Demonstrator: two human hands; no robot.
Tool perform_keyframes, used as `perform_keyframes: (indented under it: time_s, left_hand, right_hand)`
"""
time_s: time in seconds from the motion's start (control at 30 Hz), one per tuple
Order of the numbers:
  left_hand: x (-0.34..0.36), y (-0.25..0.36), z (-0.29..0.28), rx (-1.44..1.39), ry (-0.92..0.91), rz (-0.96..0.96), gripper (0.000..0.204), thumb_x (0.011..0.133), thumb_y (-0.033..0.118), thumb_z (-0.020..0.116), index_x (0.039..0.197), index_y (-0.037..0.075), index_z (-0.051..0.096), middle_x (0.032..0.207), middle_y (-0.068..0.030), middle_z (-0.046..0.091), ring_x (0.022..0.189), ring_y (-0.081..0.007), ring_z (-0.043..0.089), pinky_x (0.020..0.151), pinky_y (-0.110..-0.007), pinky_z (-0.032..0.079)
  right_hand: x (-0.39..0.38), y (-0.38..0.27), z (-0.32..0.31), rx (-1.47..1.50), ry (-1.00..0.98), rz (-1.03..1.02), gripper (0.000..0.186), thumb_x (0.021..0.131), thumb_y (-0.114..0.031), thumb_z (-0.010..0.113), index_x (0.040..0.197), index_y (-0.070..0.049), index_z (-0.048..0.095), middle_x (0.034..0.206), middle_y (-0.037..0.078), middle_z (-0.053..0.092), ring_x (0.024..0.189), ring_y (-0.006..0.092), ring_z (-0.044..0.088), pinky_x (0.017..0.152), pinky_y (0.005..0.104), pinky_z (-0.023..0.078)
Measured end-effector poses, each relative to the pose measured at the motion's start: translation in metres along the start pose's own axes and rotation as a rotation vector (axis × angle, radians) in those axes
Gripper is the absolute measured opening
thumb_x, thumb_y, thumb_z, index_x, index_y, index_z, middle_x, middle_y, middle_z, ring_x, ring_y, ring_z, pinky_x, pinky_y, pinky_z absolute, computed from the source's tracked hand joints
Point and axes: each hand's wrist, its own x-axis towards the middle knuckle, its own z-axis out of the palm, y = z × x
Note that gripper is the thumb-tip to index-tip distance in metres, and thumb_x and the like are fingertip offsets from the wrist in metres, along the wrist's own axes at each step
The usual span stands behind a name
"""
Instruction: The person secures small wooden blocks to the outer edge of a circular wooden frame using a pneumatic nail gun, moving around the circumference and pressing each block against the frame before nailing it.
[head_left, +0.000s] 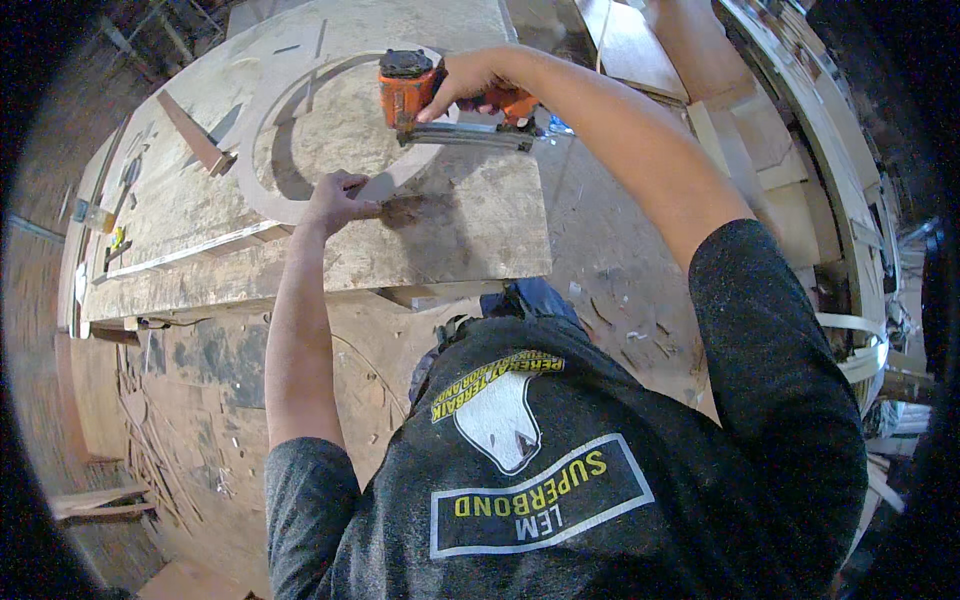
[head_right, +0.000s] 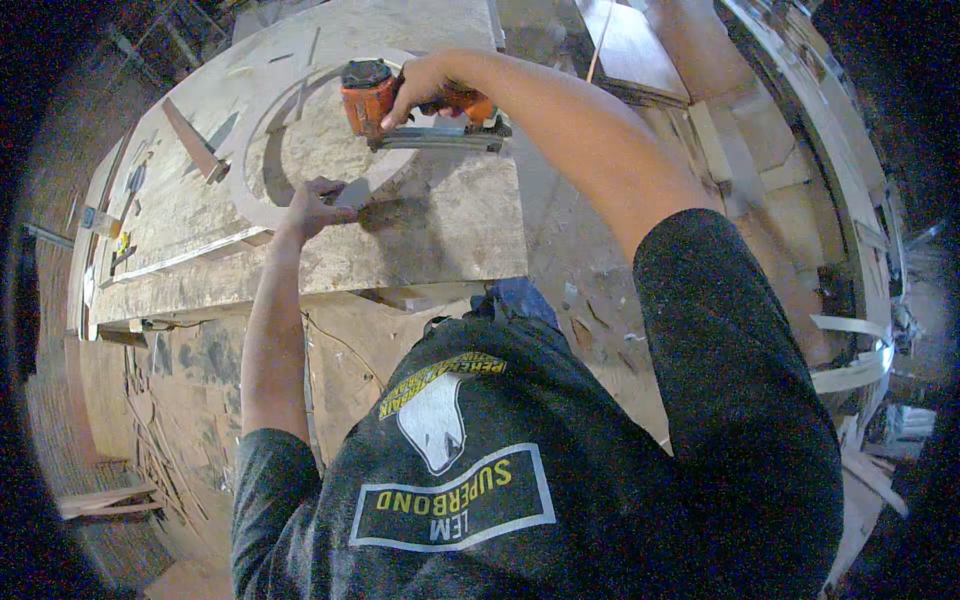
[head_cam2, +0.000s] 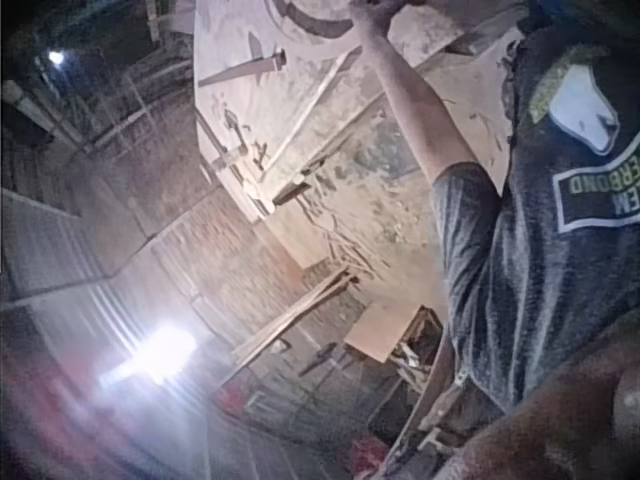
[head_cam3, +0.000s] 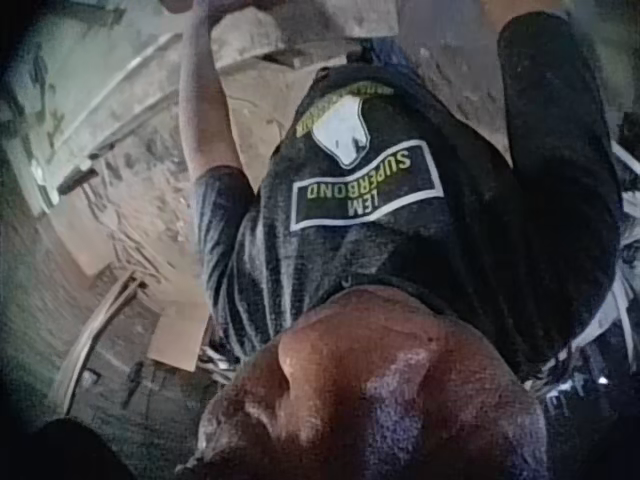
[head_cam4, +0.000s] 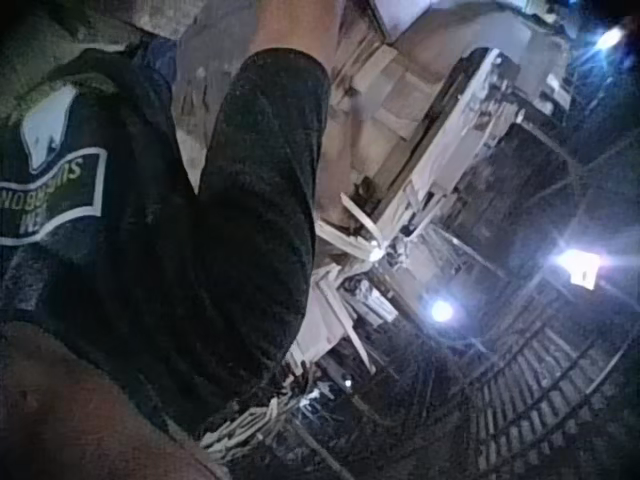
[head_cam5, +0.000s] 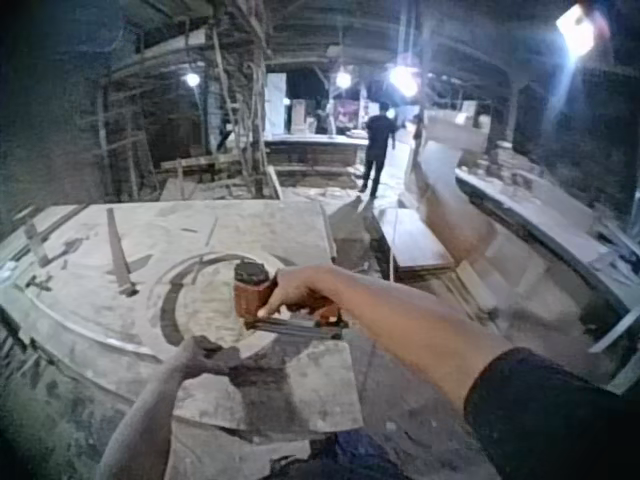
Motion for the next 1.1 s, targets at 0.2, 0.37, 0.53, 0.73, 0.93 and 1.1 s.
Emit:
perform_keyframes:
  time_s: [0.2, 0.37, 0.53, 0.73, 0.93, 1.1]
  left_hand:
    - [-0.008, 0.008, -0.005, -0.036, 0.018, -0.044, 0.069, 0.066, 0.015, 0.099, 0.127, -0.005, 0.075, 0.12, -0.0165, 0.075, 0.11, -0.0256, 0.074, 0.097, -0.038, 0.058]
    - [-0.007, 0.015, 0.001, -0.086, 0.009, -0.072, 0.073, 0.064, 0.016, 0.101, 0.127, -0.007, 0.074, 0.118, -0.0158, 0.076, 0.111, -0.0265, 0.073, 0.097, -0.038, 0.057]
    - [-0.007, 0.006, 0.001, -0.109, 0.057, -0.078, 0.072, 0.064, 0.017, 0.101, 0.128, -0.003, 0.075, 0.119, -0.0161, 0.077, 0.112, -0.0277, 0.073, 0.098, -0.039, 0.056]
    - [-0.006, 0.014, 0.0, 0.07, 0.05, -0.006, 0.071, 0.063, 0.023, 0.103, 0.125, 0.0, 0.077, 0.113, -0.0152, 0.075, 0.107, -0.028, 0.072, 0.096, -0.04, 0.057]
    - [-0.009, 0.026, -0.004, 0.045, -0.001, -0.053, 0.068, 0.064, 0.021, 0.1, 0.125, 0.001, 0.078, 0.114, -0.0156, 0.077, 0.104, -0.0285, 0.074, 0.091, -0.039, 0.057]
    - [-0.01, 0.011, 0.0, 0.034, 0.068, -0.026, 0.066, 0.064, 0.019, 0.1, 0.124, 0.003, 0.079, 0.113, -0.0148, 0.078, 0.103, -0.0285, 0.074, 0.09, -0.039, 0.057]
  right_hand:
    - [0.021, -0.022, 0.016, -0.057, -0.141, 0.059, 0.05, 0.081, -0.049, 0.093, 0.112, -0.014, 0.075, 0.064, -0.003, 0.046, 0.052, 0.0123, 0.043, 0.049, 0.0353, 0.036]
    - [0.035, -0.023, 0.022, -0.151, -0.167, 0.038, 0.051, 0.082, -0.049, 0.092, 0.101, -0.006, 0.072, 0.061, 0.001, 0.05, 0.05, 0.0145, 0.05, 0.046, 0.0357, 0.039]
    - [0.037, -0.034, 0.022, -0.181, -0.173, 0.053, 0.051, 0.083, -0.048, 0.09, 0.102, -0.005, 0.071, 0.064, 0.001, 0.052, 0.048, 0.0137, 0.049, 0.045, 0.035, 0.041]
    - [0.04, -0.028, 0.017, -0.154, -0.221, 0.024, 0.049, 0.084, -0.047, 0.09, 0.106, -0.006, 0.072, 0.064, 0.001, 0.05, 0.048, 0.0133, 0.05, 0.045, 0.0339, 0.041]
    - [0.033, -0.034, 0.019, -0.194, -0.204, 0.009, 0.047, 0.085, -0.046, 0.089, 0.108, -0.009, 0.072, 0.065, 0.0, 0.05, 0.049, 0.0136, 0.051, 0.045, 0.0339, 0.041]
    - [0.029, -0.043, 0.02, -0.185, -0.207, -0.043, 0.047, 0.085, -0.046, 0.089, 0.104, -0.007, 0.071, 0.065, 0.0, 0.049, 0.05, 0.0138, 0.05, 0.046, 0.0344, 0.041]
